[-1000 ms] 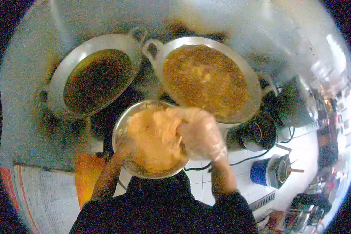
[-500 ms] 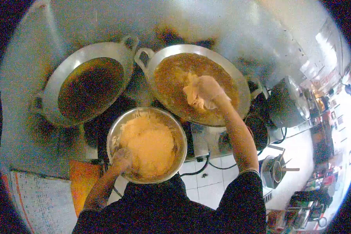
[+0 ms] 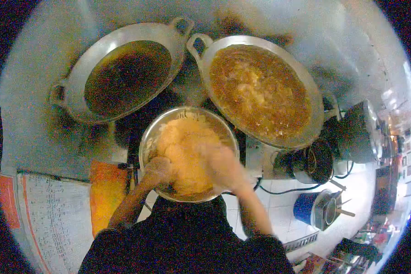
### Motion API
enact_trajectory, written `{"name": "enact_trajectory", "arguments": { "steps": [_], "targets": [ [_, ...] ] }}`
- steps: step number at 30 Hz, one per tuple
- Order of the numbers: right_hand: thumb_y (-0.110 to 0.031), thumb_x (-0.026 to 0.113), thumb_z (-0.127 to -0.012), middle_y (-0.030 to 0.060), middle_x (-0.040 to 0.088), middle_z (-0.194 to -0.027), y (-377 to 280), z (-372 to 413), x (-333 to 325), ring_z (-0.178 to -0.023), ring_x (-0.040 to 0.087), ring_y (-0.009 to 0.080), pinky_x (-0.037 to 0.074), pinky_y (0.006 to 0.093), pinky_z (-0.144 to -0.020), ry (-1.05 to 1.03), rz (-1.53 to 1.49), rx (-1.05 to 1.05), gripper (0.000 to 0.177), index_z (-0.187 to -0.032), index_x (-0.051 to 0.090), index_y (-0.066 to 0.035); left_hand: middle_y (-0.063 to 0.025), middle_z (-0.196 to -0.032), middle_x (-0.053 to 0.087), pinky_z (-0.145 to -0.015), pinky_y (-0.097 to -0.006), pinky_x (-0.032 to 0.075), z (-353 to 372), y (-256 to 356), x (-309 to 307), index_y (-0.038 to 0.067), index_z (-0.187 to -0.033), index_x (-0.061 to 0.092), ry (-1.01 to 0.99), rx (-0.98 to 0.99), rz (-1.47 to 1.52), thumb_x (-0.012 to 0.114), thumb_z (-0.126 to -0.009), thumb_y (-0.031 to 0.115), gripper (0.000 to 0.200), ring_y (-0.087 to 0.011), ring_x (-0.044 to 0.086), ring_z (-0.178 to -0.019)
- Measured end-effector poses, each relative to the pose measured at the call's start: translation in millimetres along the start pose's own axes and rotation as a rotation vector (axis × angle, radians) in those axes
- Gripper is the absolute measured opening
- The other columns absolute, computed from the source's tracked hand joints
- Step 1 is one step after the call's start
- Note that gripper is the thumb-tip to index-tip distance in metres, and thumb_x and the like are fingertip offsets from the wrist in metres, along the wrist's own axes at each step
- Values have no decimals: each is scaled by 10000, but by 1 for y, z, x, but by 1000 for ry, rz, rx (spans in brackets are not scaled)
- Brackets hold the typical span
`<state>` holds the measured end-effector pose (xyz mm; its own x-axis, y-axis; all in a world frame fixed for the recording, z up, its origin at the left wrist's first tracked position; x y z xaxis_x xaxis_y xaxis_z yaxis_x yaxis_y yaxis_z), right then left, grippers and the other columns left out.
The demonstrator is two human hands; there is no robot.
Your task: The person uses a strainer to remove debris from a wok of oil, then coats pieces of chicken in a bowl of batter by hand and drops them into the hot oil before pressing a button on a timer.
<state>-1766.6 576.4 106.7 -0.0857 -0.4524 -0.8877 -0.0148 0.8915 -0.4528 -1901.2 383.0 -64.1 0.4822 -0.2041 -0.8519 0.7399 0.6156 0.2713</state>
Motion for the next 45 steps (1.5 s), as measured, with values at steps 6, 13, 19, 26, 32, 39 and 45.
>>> {"name": "enact_trajectory", "arguments": {
  "steps": [6,13,19,26,32,39,45],
  "targets": [
    [-99,580,-837,207,711,-969,153,-34,220,-961,677,398,524,503,-877,333,-44,492,226,-1015,703,-31,-245,-1140,646,-957,-510,481,-25,-58,95,27,-1168,605,218,151,358,490,-1020,352,374,-430,615,-1094],
    [-344,626,-899,144,736,-1068,106,-3,150,-1005,698,347,557,445,-880,24,46,461,324,-1088,726,-100,-226,-1004,689,-867,-501,526,2,-20,25,27,-1046,668,301,96,235,569,-966,308,308,-416,666,-975],
    [-432,666,-873,171,749,-1066,132,36,149,-970,722,367,570,478,-888,58,269,188,436,-1179,709,-124,-200,-920,708,-803,-472,545,-15,-10,27,8,-892,710,543,123,515,665,-840,234,237,-394,683,-894],
    [-429,681,-861,175,747,-1077,96,23,147,-989,716,373,561,471,-915,-240,217,372,453,-1211,693,-141,-225,-1002,719,-883,-478,540,-1,-17,13,35,-1011,726,583,112,418,677,-853,202,235,-418,682,-998],
    [-430,684,-858,178,744,-1091,67,-13,138,-1025,708,372,549,448,-954,-218,159,457,473,-1237,677,-145,-230,-999,720,-854,-472,551,-16,-32,36,43,-1087,711,486,40,503,695,-839,216,302,-396,702,-955],
    [-383,602,-930,206,613,-1368,92,23,135,-1325,549,336,422,404,-1140,-12,-253,512,579,-1427,536,-94,-50,-930,712,-757,-341,563,-2,-34,36,26,-1047,671,523,-4,1058,783,-885,196,260,-187,681,-868],
    [-331,525,-977,195,599,-1399,51,3,131,-1309,564,348,438,444,-1115,-334,56,339,541,-1442,515,-55,-108,-883,718,-714,-361,540,7,-17,8,42,-1140,689,424,-91,821,695,-857,104,290,-233,691,-783]
  ]
}}
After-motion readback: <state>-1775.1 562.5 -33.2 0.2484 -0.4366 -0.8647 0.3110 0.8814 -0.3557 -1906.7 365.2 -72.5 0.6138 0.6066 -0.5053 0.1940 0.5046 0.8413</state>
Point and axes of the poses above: each hand's wrist, its own z-axis away from the middle knuckle, its own x-axis out of the palm, y = z × x, the point moved 3 cm from there along -z, towards the middle knuckle
